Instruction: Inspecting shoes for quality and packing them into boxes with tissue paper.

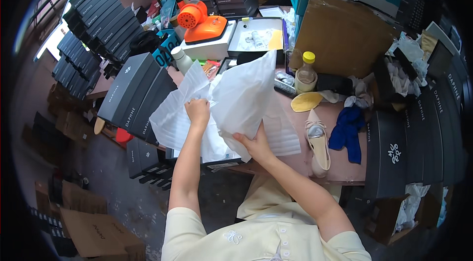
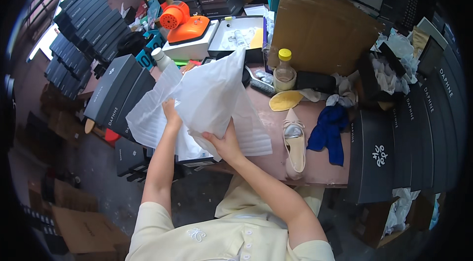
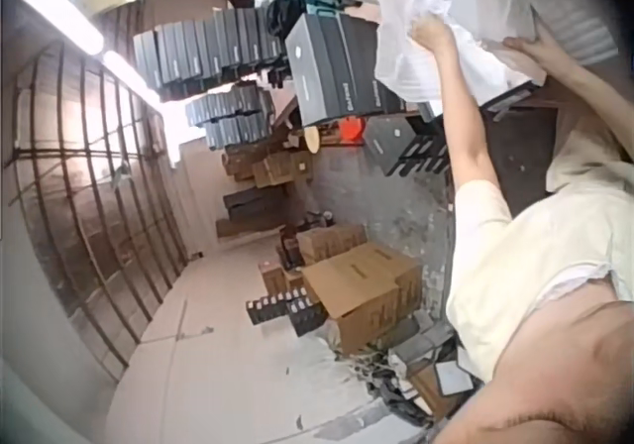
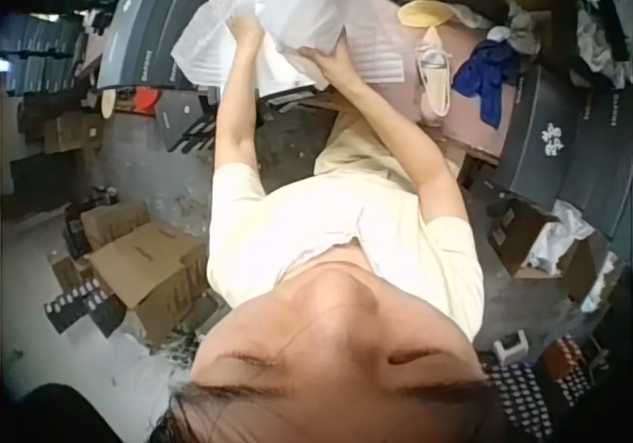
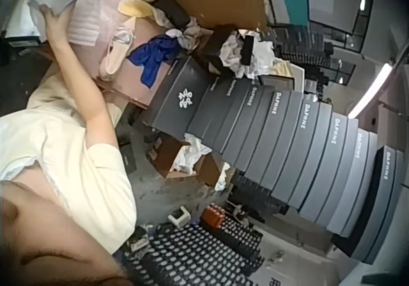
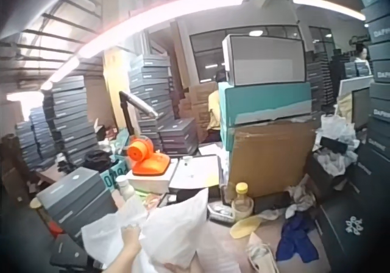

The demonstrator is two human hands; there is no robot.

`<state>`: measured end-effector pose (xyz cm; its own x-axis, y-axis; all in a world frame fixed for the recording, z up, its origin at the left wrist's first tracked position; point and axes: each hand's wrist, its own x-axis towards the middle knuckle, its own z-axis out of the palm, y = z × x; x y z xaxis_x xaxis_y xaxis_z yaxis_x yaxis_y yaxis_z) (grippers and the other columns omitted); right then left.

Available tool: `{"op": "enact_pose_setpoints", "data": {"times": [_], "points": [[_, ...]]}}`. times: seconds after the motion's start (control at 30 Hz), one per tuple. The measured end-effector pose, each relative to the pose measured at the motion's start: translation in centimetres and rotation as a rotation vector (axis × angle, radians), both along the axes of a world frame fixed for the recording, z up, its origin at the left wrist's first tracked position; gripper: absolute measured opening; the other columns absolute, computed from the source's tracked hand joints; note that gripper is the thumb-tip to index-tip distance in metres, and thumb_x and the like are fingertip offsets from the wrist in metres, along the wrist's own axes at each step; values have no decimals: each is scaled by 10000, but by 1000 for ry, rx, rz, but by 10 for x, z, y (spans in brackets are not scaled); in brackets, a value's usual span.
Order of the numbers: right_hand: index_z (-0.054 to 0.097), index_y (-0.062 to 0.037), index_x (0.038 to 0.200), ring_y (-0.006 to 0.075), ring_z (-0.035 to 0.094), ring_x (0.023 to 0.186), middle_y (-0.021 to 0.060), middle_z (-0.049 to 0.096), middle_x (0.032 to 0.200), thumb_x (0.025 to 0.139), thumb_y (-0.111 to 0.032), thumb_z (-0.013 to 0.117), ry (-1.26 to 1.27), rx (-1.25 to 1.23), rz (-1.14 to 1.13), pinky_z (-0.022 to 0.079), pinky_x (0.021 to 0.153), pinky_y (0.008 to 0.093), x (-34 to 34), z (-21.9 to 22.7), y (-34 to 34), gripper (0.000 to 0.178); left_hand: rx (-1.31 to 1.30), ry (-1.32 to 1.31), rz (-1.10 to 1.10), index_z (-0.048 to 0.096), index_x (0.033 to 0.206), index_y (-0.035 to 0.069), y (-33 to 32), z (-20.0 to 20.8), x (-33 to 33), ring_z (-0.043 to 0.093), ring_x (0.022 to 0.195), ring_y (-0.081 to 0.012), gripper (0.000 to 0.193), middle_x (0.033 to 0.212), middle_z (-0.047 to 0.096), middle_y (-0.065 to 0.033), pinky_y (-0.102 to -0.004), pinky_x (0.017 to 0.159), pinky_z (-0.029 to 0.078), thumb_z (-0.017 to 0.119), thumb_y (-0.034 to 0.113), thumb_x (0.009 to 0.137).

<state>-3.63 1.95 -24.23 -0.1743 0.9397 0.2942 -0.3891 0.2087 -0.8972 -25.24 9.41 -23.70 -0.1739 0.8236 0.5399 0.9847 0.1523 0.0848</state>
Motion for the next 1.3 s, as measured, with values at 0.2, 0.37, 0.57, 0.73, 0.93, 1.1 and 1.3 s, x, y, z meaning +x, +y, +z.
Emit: {"op": "enact_pose_setpoints", "data": {"times": [0.2, 0.37, 0.57, 0.73, 0.93, 1.1, 1.3], "points": [[278, 53, 1315, 334, 447, 1151, 233, 448, 1218, 741, -273, 735, -233, 174, -45, 353, 977, 391, -28, 24, -1, 803, 718, -1399, -227, 533, 906, 47, -44, 116, -47, 543, 517, -101, 113, 643, 601, -49, -210, 472, 410, 508, 154, 931], [247, 76, 1340, 413, 468, 1124, 301, 475, 1168, 733, -325, 724, -1084, 77, 120, 390, 941, 446, -51, 6, -4, 870, 1040, -1258, -533, 496, 947, -1, -104, 165, -39, 598, 732, -178, 130, 780, 626, -121, -287, 717, 486, 427, 110, 957], [315, 92, 1312, 423, 485, 1125, 330, 454, 1209, 796, -361, 663, -1589, 205, 237, 428, 924, 449, -63, 11, -3, 770, 815, -887, -450, 504, 1100, -34, -124, 143, -6, 585, 922, -243, 222, 935, 623, -128, -360, 914, 428, 448, 97, 930], [417, 13, 1294, 250, 438, 1209, 175, 425, 1326, 864, -357, 590, -225, 274, 151, 378, 969, 391, 43, 108, -39, 593, 777, -612, -760, 528, 1039, -9, -127, 130, 53, 584, 887, -292, 293, 941, 630, -125, -371, 811, 452, 635, 80, 781], [560, 22, 1128, 226, 514, 1052, 120, 590, 1103, 853, -302, 580, -190, 359, -269, 387, 904, 333, 164, 161, -67, 426, 522, -313, -1087, 564, 876, -1, -98, 126, 192, 529, 722, -368, 171, 742, 578, -172, -423, 700, 425, 567, -38, 709], [633, -5, 911, 297, 578, 922, 128, 643, 921, 770, -32, 631, -668, 585, -614, 454, 808, 369, 190, 122, -40, 143, 127, -1141, -984, 539, 1199, -15, -107, 126, 241, 549, 498, -161, 420, 646, 577, -88, -248, 507, 446, 507, 264, 886], [614, -34, 949, 284, 607, 839, 163, 628, 890, 777, 8, 576, -732, 469, -225, 469, 723, 378, 206, 81, -38, 181, -26, -661, -834, 546, 1214, 33, -96, 100, 239, 628, 636, -188, 487, 756, 623, -128, -260, 609, 482, 576, 36, 729]]}}
